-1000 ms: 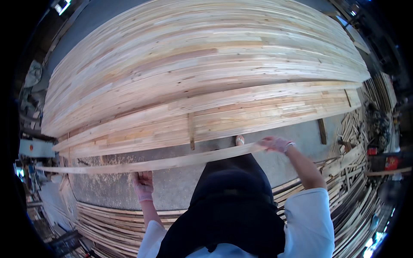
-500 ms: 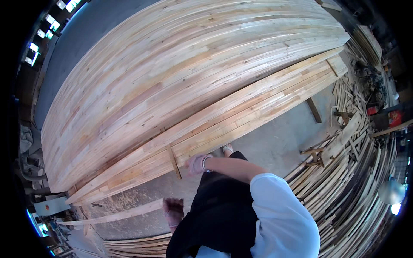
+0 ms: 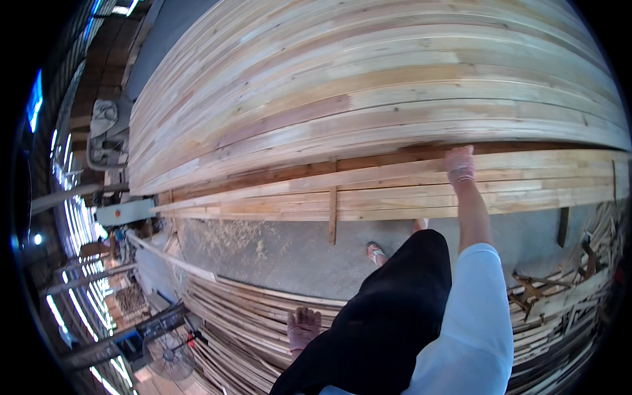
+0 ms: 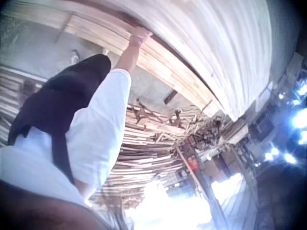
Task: The person picks up thin wooden slats from a large pile and places them one by one across a stack of wide wooden boards.
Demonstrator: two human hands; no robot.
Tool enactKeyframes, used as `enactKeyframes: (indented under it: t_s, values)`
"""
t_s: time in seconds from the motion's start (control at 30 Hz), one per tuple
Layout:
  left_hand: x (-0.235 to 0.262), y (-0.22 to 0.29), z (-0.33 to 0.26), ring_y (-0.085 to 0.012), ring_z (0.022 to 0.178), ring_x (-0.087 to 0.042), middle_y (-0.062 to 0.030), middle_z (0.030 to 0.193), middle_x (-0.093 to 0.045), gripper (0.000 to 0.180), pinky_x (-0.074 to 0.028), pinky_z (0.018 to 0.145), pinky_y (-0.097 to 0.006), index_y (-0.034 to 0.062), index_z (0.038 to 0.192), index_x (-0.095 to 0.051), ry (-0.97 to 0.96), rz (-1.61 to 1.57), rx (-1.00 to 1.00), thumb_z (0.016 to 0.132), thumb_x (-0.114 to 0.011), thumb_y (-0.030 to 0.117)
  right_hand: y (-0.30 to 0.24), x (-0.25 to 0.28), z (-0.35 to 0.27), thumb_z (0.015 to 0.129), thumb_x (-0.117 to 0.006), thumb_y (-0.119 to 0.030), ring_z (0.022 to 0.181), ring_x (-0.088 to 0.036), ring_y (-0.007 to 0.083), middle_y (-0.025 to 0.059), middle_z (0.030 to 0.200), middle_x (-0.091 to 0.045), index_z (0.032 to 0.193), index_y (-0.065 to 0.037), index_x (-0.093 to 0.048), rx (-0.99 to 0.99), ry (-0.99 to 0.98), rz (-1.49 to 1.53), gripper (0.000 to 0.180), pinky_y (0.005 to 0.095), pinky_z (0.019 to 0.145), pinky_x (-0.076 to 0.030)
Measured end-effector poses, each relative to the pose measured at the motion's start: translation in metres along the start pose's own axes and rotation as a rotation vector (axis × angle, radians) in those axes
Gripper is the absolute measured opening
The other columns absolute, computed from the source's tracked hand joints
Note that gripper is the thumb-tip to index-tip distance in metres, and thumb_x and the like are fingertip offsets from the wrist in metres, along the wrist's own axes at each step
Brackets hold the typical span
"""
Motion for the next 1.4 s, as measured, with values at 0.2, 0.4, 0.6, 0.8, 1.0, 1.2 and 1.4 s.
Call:
enactKeyframes:
  t_s: [0.2, 0.4, 0.6, 0.8, 1.0, 1.2, 1.4]
  values:
    - [-0.011, -0.015, 0.001, -0.0189, 0.062, -0.038, -0.002, 0.073, -0.045, 0.026, -0.042, 0.065, -0.034, 0.0116, 0.073, -0.047, 0.015, -0.066, 0.032, 0.086, -0.05, 0.034, 0.0, 0.014, 0.004, 0.085, -0.054, -0.014, 0.089, -0.067, 0.0218, 0.0062, 0.092, -0.069, 0.09, -0.016, -0.071, 0.131, -0.072, -0.011, 0.018, 0.0366, 0.07, -0.05]
    - [-0.033, -0.005, 0.033, -0.0201, 0.073, -0.048, -0.0021, 0.08, -0.05, 0.03, -0.048, 0.082, -0.04, 0.0099, 0.088, -0.054, -0.134, -0.046, 0.1, 0.089, -0.053, 0.04, -0.034, 0.01, -0.075, 0.077, -0.059, -0.021, 0.088, -0.068, 0.026, 0.011, 0.09, -0.071, 0.088, -0.011, -0.072, 0.329, -0.301, -0.029, 0.02, 0.0378, 0.072, -0.054]
    - [-0.043, -0.014, 0.082, -0.0275, 0.093, -0.057, -0.0085, 0.101, -0.061, 0.055, -0.045, 0.093, -0.046, 0.0059, 0.11, -0.055, -0.314, -0.011, 0.245, 0.094, -0.036, 0.055, -0.073, 0.064, -0.224, 0.076, -0.058, -0.049, 0.117, -0.053, 0.0262, 0.006, 0.121, -0.06, 0.116, -0.021, -0.062, 0.368, -0.831, 0.293, 0.049, 0.0425, 0.096, -0.042]
    - [-0.062, -0.007, 0.107, -0.031, 0.105, -0.057, -0.0114, 0.109, -0.061, 0.05, -0.043, 0.099, -0.049, 0.0058, 0.115, -0.054, -0.666, -0.147, 0.277, 0.093, -0.046, 0.049, -0.076, 0.001, -0.316, 0.064, -0.071, -0.025, 0.084, -0.063, 0.0205, 0.009, 0.1, -0.068, 0.105, -0.004, -0.064, 0.339, -1.097, 0.678, 0.047, 0.0338, 0.077, -0.047]
    - [-0.026, 0.007, 0.112, -0.0294, 0.087, -0.063, -0.0099, 0.091, -0.064, 0.028, -0.053, 0.083, -0.046, 0.0054, 0.1, -0.059, -0.455, -0.087, 0.234, 0.089, -0.061, 0.031, -0.052, 0.034, -0.402, 0.056, -0.073, -0.052, 0.1, -0.063, 0.0219, 0.0097, 0.106, -0.068, 0.115, -0.015, -0.066, -0.07, -0.886, 0.682, 0.07, 0.0315, 0.088, -0.046]
    - [-0.019, 0.03, 0.107, -0.0294, 0.083, -0.063, -0.01, 0.088, -0.064, 0.025, -0.054, 0.079, -0.045, 0.006, 0.098, -0.06, -0.481, -0.053, 0.211, 0.089, -0.06, 0.029, -0.011, -0.017, -0.473, 0.058, -0.073, -0.048, 0.092, -0.064, 0.0256, 0.0109, 0.098, -0.067, 0.103, -0.013, -0.068, 0.012, -0.654, 0.187, 0.057, 0.035, 0.082, -0.049]
    - [-0.011, 0.036, 0.09, -0.0296, 0.085, -0.063, -0.0104, 0.087, -0.064, 0.026, -0.053, 0.08, -0.045, 0.0061, 0.097, -0.06, -0.535, -0.085, 0.159, 0.092, -0.056, 0.031, -0.011, -0.031, -0.469, 0.062, -0.073, -0.04, 0.085, -0.063, 0.0255, 0.0102, 0.091, -0.066, 0.098, -0.012, -0.067, 0.023, -0.529, 0.32, 0.046, 0.0354, 0.076, -0.049]
Point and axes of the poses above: each hand's wrist, its own z-axis towards the middle knuckle, its own x-axis out of the back of the hand, y = z × x, the point moved 3 cm from there along z, towards the middle knuckle
